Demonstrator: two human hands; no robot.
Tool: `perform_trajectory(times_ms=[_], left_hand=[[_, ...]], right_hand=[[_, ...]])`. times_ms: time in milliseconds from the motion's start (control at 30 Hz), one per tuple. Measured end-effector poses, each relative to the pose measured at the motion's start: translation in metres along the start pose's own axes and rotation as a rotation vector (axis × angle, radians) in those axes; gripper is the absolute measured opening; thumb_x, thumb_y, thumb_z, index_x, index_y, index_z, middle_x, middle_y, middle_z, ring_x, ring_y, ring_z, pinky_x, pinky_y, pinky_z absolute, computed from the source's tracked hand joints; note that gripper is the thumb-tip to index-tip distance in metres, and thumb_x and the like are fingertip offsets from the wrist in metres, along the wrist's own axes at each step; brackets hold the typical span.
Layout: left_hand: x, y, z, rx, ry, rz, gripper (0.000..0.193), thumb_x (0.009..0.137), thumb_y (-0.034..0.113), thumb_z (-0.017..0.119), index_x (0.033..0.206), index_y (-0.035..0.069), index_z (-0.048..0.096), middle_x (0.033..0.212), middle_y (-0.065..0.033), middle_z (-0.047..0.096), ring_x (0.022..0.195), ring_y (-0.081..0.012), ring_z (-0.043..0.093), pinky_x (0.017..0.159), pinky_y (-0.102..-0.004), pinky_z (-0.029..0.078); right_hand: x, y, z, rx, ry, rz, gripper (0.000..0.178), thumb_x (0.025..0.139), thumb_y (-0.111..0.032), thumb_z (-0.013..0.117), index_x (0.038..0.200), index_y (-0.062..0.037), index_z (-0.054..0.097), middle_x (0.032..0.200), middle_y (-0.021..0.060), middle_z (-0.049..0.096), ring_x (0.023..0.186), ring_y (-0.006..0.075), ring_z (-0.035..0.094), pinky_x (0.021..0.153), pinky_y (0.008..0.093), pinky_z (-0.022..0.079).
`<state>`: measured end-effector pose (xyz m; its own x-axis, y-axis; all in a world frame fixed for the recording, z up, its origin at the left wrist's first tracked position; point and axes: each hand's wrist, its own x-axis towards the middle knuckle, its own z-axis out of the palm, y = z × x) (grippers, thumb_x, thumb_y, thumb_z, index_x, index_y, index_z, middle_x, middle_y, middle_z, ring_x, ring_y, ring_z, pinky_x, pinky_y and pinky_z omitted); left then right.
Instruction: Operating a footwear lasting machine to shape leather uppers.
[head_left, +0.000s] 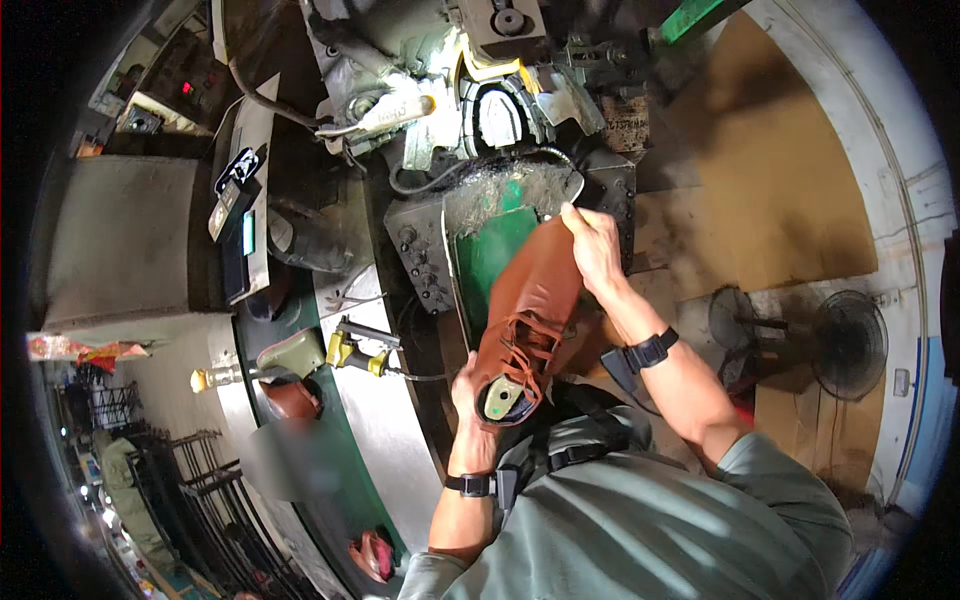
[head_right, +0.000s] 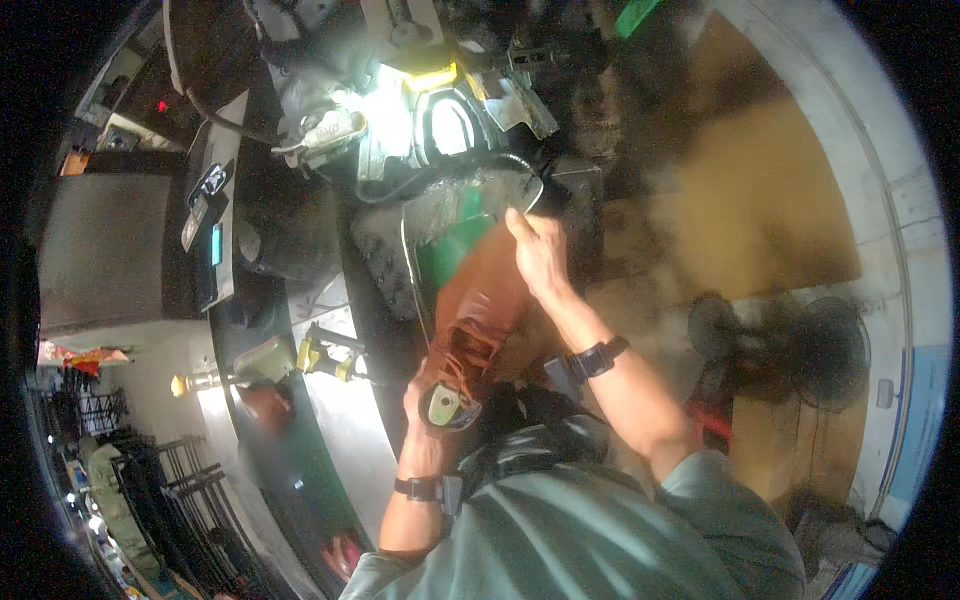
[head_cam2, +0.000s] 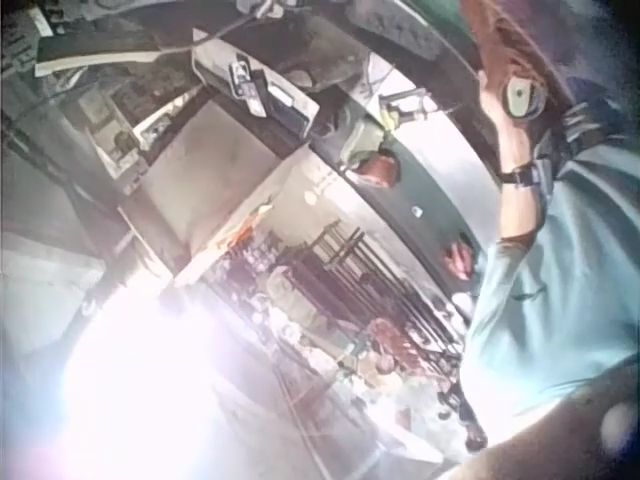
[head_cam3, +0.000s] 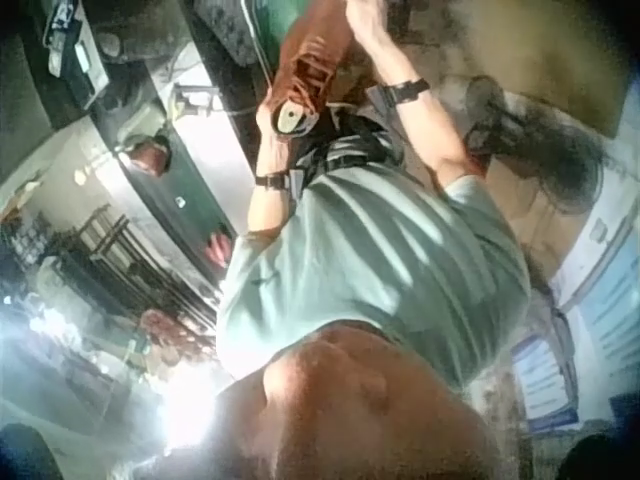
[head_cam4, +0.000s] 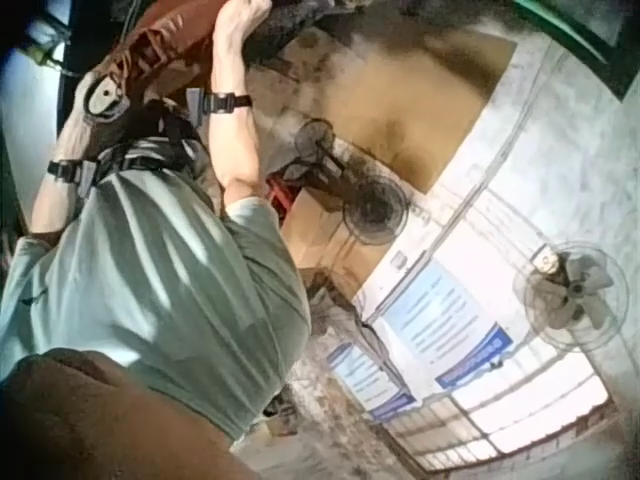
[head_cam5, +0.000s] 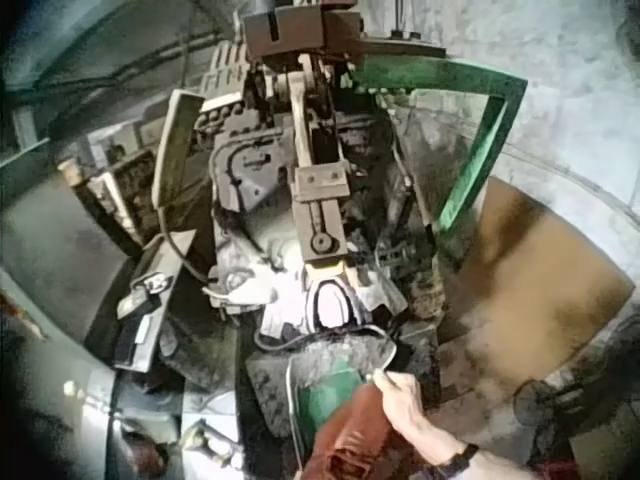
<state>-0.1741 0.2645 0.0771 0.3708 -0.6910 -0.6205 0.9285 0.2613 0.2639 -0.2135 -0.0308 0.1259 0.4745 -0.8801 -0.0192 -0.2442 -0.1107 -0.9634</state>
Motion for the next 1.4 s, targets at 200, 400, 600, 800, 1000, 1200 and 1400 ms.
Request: perform_trajectory(times_ms=[200, 400, 600, 800, 1000, 1200, 1400], left_hand=[[0.058, 0.070, 0.130, 0.776, -0.303, 0.463, 0.045, 0.111, 0.034, 0.047, 0.143, 0.002, 0.049, 0.131, -0.0084, 0.064, 0.117, -0.0205, 0.063, 0.102, -0.0352, 0.051], [0.146, 0.091, 0.160, 0.594, -0.235, 0.562, 0.035, 0.108, 0.034, 0.054, 0.132, 0.008, 0.055, 0.116, -0.0083, 0.065, 0.102, -0.0198, 0.067, 0.087, -0.0347, 0.058], [0.211, 0.113, 0.171, 0.209, -0.429, 0.018, 0.057, 0.106, 0.050, 0.045, 0.124, -0.003, 0.057, 0.092, -0.0196, 0.071, 0.065, -0.0318, 0.069, 0.054, -0.0442, 0.059], [0.232, 0.115, 0.177, 0.010, -0.595, -0.007, 0.045, 0.108, 0.044, 0.044, 0.126, 0.005, 0.057, 0.112, -0.0143, 0.069, 0.090, -0.0282, 0.072, 0.075, -0.0421, 0.062], [0.239, 0.116, 0.170, 0.170, -0.448, 0.270, 0.034, 0.109, 0.033, 0.046, 0.131, 0.008, 0.051, 0.119, -0.0125, 0.065, 0.103, -0.0257, 0.068, 0.085, -0.0422, 0.061], [0.207, 0.116, 0.188, 0.056, -0.536, 0.028, 0.046, 0.107, 0.041, 0.050, 0.124, -0.001, 0.056, 0.100, -0.0143, 0.064, 0.085, -0.0234, 0.066, 0.073, -0.0377, 0.060], [0.197, 0.075, 0.197, 0.345, -0.079, 0.359, 0.048, 0.108, 0.041, 0.042, 0.125, 0.000, 0.060, 0.104, -0.0138, 0.068, 0.082, -0.0233, 0.070, 0.075, -0.0389, 0.061]], right_hand=[[0.061, -0.077, 0.025, -0.010, -0.191, -0.110, 0.035, 0.098, -0.027, 0.068, 0.074, -0.0018, 0.066, 0.068, -0.0043, 0.056, 0.063, 0.0064, 0.044, 0.058, 0.0285, 0.037], [0.076, -0.050, 0.042, 0.401, -0.046, 0.237, 0.051, 0.103, -0.048, 0.059, 0.119, -0.0012, 0.070, 0.113, 0.0072, 0.072, 0.100, 0.0157, 0.065, 0.092, 0.0319, 0.051], [0.093, -0.024, 0.046, 0.877, -0.224, 0.580, 0.055, 0.105, -0.049, 0.054, 0.134, -0.0026, 0.061, 0.130, 0.0109, 0.067, 0.109, 0.0251, 0.067, 0.097, 0.0414, 0.054], [0.098, -0.040, 0.046, 0.974, -0.286, 0.483, 0.045, 0.108, -0.039, 0.052, 0.130, -0.0008, 0.062, 0.118, 0.0113, 0.070, 0.100, 0.0204, 0.070, 0.088, 0.0346, 0.058], [0.099, -0.049, 0.045, 0.874, -0.291, 0.496, 0.043, 0.107, -0.039, 0.053, 0.124, -0.0018, 0.066, 0.114, 0.0097, 0.072, 0.094, 0.0197, 0.071, 0.083, 0.0335, 0.059], [0.083, -0.076, 0.034, 0.928, -0.336, 0.502, 0.044, 0.108, -0.039, 0.050, 0.129, -0.0033, 0.064, 0.122, 0.0117, 0.070, 0.101, 0.0212, 0.070, 0.089, 0.0347, 0.058], [0.106, 0.017, 0.042, 0.700, -0.075, 0.601, 0.054, 0.106, -0.041, 0.052, 0.140, 0.0001, 0.058, 0.132, 0.0154, 0.066, 0.109, 0.0265, 0.068, 0.094, 0.0383, 0.055]])
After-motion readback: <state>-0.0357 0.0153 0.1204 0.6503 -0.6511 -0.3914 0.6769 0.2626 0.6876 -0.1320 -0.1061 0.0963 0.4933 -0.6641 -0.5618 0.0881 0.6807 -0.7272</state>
